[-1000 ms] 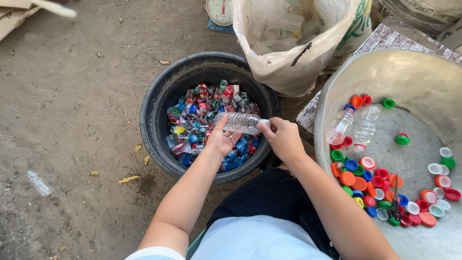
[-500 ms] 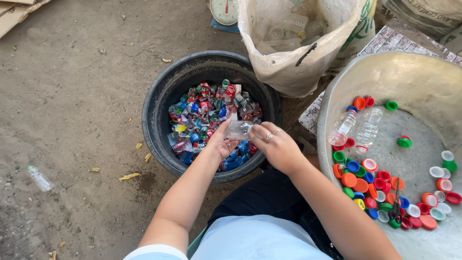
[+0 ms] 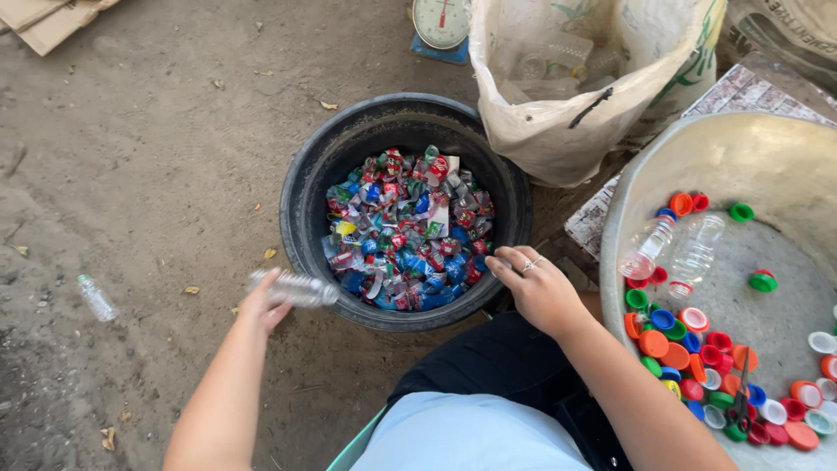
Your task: Sorting plastic bottle caps and bottles from a basin into a bin while using scissors to remove labels
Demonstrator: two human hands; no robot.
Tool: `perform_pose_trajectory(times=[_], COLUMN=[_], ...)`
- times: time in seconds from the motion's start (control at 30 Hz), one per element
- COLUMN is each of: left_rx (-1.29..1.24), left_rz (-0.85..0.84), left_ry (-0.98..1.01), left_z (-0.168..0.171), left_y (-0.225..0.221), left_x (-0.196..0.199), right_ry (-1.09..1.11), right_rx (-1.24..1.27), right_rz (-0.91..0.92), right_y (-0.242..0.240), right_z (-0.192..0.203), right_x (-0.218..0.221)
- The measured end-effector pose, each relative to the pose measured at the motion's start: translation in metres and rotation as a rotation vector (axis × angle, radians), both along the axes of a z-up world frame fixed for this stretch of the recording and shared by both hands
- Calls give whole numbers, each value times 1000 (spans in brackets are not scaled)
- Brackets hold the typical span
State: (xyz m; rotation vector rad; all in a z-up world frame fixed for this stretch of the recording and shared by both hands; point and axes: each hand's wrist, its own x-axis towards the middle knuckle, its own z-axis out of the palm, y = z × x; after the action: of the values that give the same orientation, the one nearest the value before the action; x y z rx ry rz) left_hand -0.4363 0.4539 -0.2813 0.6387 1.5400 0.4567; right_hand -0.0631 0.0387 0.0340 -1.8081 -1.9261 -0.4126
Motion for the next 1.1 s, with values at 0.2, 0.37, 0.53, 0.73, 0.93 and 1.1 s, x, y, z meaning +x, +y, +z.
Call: perform_pose_trajectory(times=[0.2,0.37,0.53,0.73,0.93,1.1], left_rx=[456,665,761,1245,947,241], left_rz=[77,85,-72,-267,165,75], left_ry=[815,818,867,1000,533,-613], left_z=[-18,75,147,156,252,309], left_y=[-1,-52,-72,-60,-72,-125], left_x=[-107,-71,-32,-10,79,195], right_ry=[-8,105,86,127,207,417], right_rx=[-35,-174,-179,-161,-115,31], right_rz=[14,-77,-115,-166,-178,-395], right_y=[7,2,0,-7,-26,-64], right_z=[-6,-9,-11,-8,-1,20], right_x=[-14,-22,-20,-22,-24,-12])
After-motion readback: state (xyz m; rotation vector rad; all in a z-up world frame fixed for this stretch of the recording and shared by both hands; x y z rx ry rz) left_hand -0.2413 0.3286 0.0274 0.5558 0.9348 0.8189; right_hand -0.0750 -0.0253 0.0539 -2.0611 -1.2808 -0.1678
